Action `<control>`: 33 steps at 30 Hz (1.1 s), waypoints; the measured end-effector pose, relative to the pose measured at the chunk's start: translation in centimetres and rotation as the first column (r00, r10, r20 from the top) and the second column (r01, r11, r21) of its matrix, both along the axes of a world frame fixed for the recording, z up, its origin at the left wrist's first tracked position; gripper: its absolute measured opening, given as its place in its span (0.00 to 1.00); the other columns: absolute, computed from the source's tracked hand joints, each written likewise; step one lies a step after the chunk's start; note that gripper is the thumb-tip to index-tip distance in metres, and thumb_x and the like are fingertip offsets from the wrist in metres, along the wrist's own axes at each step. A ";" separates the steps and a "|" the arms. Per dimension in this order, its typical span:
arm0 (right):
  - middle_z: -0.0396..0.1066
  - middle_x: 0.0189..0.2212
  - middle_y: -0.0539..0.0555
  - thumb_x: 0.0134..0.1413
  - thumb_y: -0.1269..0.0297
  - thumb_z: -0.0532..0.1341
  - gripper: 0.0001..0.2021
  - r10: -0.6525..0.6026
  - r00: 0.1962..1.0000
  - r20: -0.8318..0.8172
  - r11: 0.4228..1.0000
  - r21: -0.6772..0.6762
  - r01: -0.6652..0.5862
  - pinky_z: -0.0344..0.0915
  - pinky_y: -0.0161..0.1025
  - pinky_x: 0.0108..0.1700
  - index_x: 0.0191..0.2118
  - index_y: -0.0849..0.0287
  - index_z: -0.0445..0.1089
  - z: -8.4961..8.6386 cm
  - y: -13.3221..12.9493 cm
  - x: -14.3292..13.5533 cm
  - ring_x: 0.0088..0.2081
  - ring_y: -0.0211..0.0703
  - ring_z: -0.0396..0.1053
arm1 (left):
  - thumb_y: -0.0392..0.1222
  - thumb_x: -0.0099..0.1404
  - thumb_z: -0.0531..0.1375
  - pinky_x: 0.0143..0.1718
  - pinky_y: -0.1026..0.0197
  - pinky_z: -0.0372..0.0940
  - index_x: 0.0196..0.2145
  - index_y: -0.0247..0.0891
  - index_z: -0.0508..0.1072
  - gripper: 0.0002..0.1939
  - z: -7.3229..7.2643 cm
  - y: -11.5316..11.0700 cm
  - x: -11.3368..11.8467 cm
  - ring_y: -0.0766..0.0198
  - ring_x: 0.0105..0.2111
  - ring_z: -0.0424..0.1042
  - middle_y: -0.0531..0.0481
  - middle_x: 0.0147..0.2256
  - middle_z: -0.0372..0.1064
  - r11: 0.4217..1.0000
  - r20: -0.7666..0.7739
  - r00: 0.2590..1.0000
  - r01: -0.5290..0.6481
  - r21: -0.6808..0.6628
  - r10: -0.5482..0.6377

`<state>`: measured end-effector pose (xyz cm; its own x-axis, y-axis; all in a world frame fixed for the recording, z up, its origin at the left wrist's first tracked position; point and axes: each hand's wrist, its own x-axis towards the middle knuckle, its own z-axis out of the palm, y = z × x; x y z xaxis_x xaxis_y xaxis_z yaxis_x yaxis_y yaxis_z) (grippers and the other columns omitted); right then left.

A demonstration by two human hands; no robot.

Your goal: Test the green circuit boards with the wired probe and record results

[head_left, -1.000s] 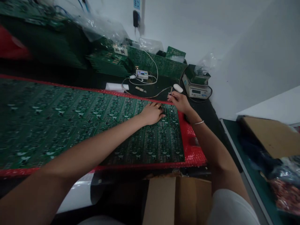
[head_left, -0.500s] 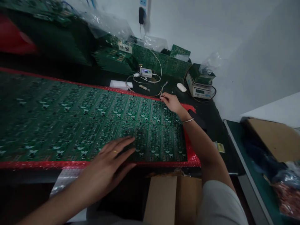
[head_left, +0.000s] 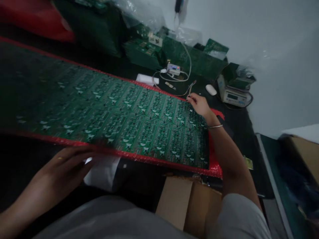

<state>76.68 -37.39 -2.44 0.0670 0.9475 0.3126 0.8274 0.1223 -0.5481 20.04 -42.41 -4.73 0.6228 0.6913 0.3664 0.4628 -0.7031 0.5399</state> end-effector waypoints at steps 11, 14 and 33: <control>0.81 0.35 0.57 0.67 0.57 0.59 0.09 -0.098 0.992 0.077 0.995 -0.011 0.099 0.71 0.39 0.41 0.40 0.57 0.72 -1.1 -0.1 1.2 0.36 0.45 0.78 | 0.46 0.77 0.58 0.48 0.60 0.75 0.45 0.42 0.80 0.11 -0.9 -0.4 0.4 0.59 0.46 0.78 0.45 0.46 0.78 0.995 -0.095 0.991 0.098 0.002 -0.098; 0.81 0.36 0.59 0.66 0.61 0.59 0.07 -0.118 0.991 0.069 0.993 -0.007 0.119 0.70 0.38 0.41 0.40 0.56 0.71 -0.9 -0.3 1.0 0.37 0.44 0.78 | 0.43 0.77 0.59 0.49 0.60 0.75 0.46 0.41 0.80 0.10 -1.3 -0.6 0.3 0.60 0.47 0.78 0.44 0.47 0.78 0.991 -0.083 0.990 0.118 0.055 -0.113; 0.80 0.30 0.54 0.61 0.58 0.61 0.07 -0.164 0.981 0.100 0.986 0.046 0.161 0.72 0.40 0.38 0.35 0.55 0.70 -0.2 -0.4 0.2 0.33 0.46 0.79 | 0.38 0.75 0.61 0.48 0.58 0.76 0.50 0.43 0.82 0.10 -1.7 -0.9 0.0 0.60 0.47 0.79 0.43 0.48 0.79 0.993 -0.034 0.994 0.102 0.058 -0.100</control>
